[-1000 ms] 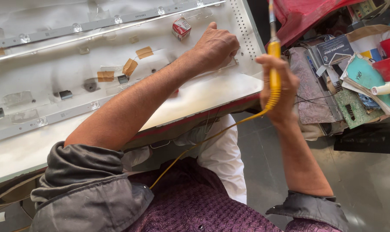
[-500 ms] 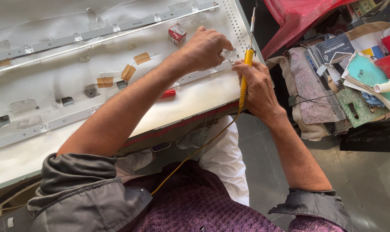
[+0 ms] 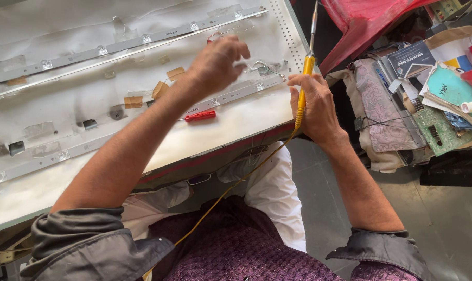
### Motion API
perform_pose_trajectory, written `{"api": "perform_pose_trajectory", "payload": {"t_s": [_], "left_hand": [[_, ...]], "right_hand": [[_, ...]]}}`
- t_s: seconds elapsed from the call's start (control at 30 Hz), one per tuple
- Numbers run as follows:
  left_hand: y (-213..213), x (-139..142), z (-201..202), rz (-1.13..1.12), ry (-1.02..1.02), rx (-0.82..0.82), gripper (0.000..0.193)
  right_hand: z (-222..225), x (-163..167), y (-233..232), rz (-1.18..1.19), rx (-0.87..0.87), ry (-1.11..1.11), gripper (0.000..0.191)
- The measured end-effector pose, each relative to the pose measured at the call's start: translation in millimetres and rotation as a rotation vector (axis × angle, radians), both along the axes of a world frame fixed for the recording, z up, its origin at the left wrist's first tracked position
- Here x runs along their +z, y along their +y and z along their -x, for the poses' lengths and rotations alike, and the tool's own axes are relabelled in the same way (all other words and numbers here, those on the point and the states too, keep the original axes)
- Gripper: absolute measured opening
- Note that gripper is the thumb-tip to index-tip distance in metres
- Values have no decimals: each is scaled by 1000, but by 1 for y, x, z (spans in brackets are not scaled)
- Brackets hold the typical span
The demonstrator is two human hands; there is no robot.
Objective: The person repairs LED light bar strips on a workbench, using a soldering iron in the right hand to solder connections along the aluminum strips while the left hand holds components and wire in place. They work point by point along the strips, occasionally repositioning the soldering iron and adjusting parts on the fixture.
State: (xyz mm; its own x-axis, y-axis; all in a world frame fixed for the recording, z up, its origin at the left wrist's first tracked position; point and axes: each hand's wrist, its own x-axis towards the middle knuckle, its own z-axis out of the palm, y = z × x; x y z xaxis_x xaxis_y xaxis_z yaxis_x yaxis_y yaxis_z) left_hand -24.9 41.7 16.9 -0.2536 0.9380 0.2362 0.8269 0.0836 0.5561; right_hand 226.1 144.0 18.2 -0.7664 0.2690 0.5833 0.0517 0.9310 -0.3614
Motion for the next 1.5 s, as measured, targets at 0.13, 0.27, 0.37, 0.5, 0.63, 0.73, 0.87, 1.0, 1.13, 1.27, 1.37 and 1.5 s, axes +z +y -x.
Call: {"api": "perform_pose_trajectory", "payload": {"t_s": [0.13, 0.27, 0.37, 0.5, 0.63, 0.73, 0.87, 1.0, 1.13, 1.27, 1.37, 1.5], "left_hand": [[-1, -11, -11, -23, 147, -25, 26], [8, -16, -11, 18, 133, -9, 16], [13, -19, -9, 49, 104, 4, 8], [16, -19, -3, 22, 53, -14, 6], [17, -20, 3, 11, -77, -5, 10], [18, -21, 5, -18, -110, 1, 11], [19, -24, 6, -14, -124, 12, 12], [19, -22, 8, -31, -130, 15, 14], [19, -20, 9, 20, -145, 29, 14], [19, -20, 10, 34, -182, 35, 13], [20, -21, 10, 36, -195, 43, 14], [21, -25, 13, 4, -213, 33, 14]], "right_hand": [[7, 5, 1, 62, 16, -14, 13], [23, 9, 7, 91, 32, -41, 16], [35, 12, 9, 113, 43, -87, 16], [49, 15, 8, 95, 117, -81, 16], [58, 19, 7, 94, 117, -115, 16], [64, 21, 6, 63, 123, -140, 18], [71, 22, 2, 6, 133, -153, 24], [76, 23, -1, -37, 163, -150, 26], [80, 23, -3, -16, 159, -189, 23], [82, 21, -4, -21, 167, -191, 23], [83, 20, -4, -26, 179, -179, 24], [88, 18, -4, -17, 155, -190, 21]]}}
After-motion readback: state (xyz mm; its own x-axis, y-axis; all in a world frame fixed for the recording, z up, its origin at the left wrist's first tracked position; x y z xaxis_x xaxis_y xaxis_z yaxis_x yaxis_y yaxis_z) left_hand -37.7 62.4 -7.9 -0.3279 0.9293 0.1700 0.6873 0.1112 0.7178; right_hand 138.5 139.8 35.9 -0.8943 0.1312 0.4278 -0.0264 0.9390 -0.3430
